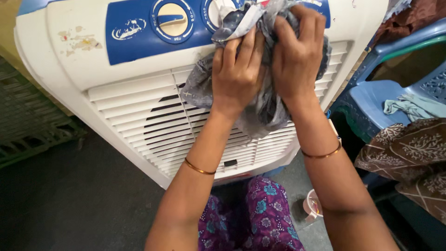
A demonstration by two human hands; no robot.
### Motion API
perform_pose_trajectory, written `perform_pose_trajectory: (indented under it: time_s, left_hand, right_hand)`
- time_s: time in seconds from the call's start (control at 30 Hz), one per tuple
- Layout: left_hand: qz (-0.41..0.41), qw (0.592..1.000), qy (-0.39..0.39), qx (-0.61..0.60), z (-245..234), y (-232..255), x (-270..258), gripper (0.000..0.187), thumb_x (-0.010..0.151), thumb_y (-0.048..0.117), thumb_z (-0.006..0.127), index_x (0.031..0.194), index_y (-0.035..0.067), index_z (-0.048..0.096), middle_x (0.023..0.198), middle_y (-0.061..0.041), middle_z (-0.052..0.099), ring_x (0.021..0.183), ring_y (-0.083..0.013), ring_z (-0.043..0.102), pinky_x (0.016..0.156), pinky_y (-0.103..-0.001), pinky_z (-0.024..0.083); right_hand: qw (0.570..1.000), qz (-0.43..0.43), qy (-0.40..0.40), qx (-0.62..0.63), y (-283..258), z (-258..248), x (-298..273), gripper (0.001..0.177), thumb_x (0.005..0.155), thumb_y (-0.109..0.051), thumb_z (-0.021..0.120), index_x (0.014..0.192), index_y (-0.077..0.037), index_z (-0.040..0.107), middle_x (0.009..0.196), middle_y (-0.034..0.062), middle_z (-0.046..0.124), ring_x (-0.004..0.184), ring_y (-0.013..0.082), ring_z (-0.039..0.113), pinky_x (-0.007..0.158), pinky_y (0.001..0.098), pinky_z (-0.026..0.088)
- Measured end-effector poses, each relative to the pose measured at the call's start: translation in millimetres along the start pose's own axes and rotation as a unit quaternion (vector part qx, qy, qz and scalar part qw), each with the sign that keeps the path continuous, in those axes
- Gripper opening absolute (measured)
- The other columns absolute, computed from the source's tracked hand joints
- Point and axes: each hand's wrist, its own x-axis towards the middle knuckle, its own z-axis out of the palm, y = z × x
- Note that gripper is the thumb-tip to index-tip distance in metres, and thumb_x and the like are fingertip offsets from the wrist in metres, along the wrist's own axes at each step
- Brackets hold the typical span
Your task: The person wipes the exterior surfaces of a portable air cooler using a grey cloth. They clean the front grille, the top lid, and the control panel area, moving the cloth back and forth to remove dust or dirt from the appliance.
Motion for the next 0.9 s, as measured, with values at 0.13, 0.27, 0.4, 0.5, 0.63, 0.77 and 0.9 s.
perform_pose_trajectory:
  time_s: [0.13,0.27,0.4,0.5,0.63,0.77,0.9]
  left_hand:
    - [0.04,0.998,0.007,0.043,0,-8,-14,0.035,0.103,0.023,0.062,0.136,0.012,0.07,0.141,0.0,0.061,0.123,-0.023,0.054,0.104,-0.04,0.043]
    - [0.05,0.996,0.022,0.066,3,-11,-23,0.033,0.104,0.023,0.061,0.135,0.016,0.072,0.14,0.004,0.062,0.121,-0.0213,0.054,0.102,-0.038,0.043]
    - [0.039,0.997,0.035,0.054,10,-9,-26,0.031,0.105,0.023,0.061,0.133,0.018,0.073,0.137,0.004,0.063,0.12,-0.0203,0.053,0.1,-0.037,0.043]
    - [0.045,0.997,0.032,0.053,10,-11,-26,0.026,0.105,0.024,0.062,0.127,0.017,0.073,0.136,0.004,0.064,0.121,-0.0218,0.054,0.101,-0.039,0.044]
    - [0.041,0.997,0.027,0.064,1,-9,-27,0.03,0.104,0.023,0.062,0.131,0.018,0.073,0.137,0.006,0.064,0.122,-0.0208,0.053,0.103,-0.037,0.044]
    - [0.043,0.998,0.017,0.045,-2,-11,-28,0.03,0.103,0.021,0.064,0.132,0.018,0.072,0.138,0.005,0.062,0.124,-0.0221,0.052,0.106,-0.04,0.046]
    - [0.046,0.999,0.008,-0.007,0,-12,-35,0.034,0.101,0.017,0.066,0.135,0.013,0.07,0.141,0.0,0.061,0.128,-0.0253,0.05,0.11,-0.044,0.048]
  right_hand:
    - [0.997,0.029,0.019,-0.07,19,7,6,0.027,0.096,0.006,0.059,0.12,-0.003,0.066,0.131,0.0181,0.056,0.121,0.0374,0.053,0.104,0.0467,0.045]
    - [0.995,0.085,0.041,0.01,27,-4,21,0.034,0.091,0.008,0.055,0.121,-0.001,0.066,0.123,0.0224,0.057,0.117,0.0418,0.053,0.102,0.048,0.044]
    - [0.993,0.066,0.004,0.094,5,1,48,0.02,0.094,0.0,0.058,0.112,0.0,0.066,0.112,0.0233,0.062,0.107,0.0448,0.056,0.093,0.0511,0.043]
    - [0.992,0.016,-0.037,0.118,2,10,55,0.018,0.098,-0.007,0.055,0.112,0.001,0.064,0.112,0.022,0.063,0.109,0.0446,0.056,0.099,0.0531,0.04]
    - [0.995,0.097,-0.008,0.023,25,20,46,0.022,0.108,-0.017,0.053,0.116,-0.003,0.067,0.118,0.0163,0.068,0.12,0.0387,0.06,0.117,0.0579,0.028]
    - [0.983,0.157,0.038,-0.092,44,30,23,0.031,0.106,-0.018,0.048,0.127,-0.006,0.069,0.143,0.0145,0.064,0.143,0.0375,0.046,0.12,0.0654,0.005]
    - [0.953,0.253,0.056,-0.155,46,41,-5,0.037,0.109,-0.023,0.046,0.135,-0.008,0.068,0.159,0.0142,0.05,0.154,0.0337,0.03,0.123,0.0637,0.0]
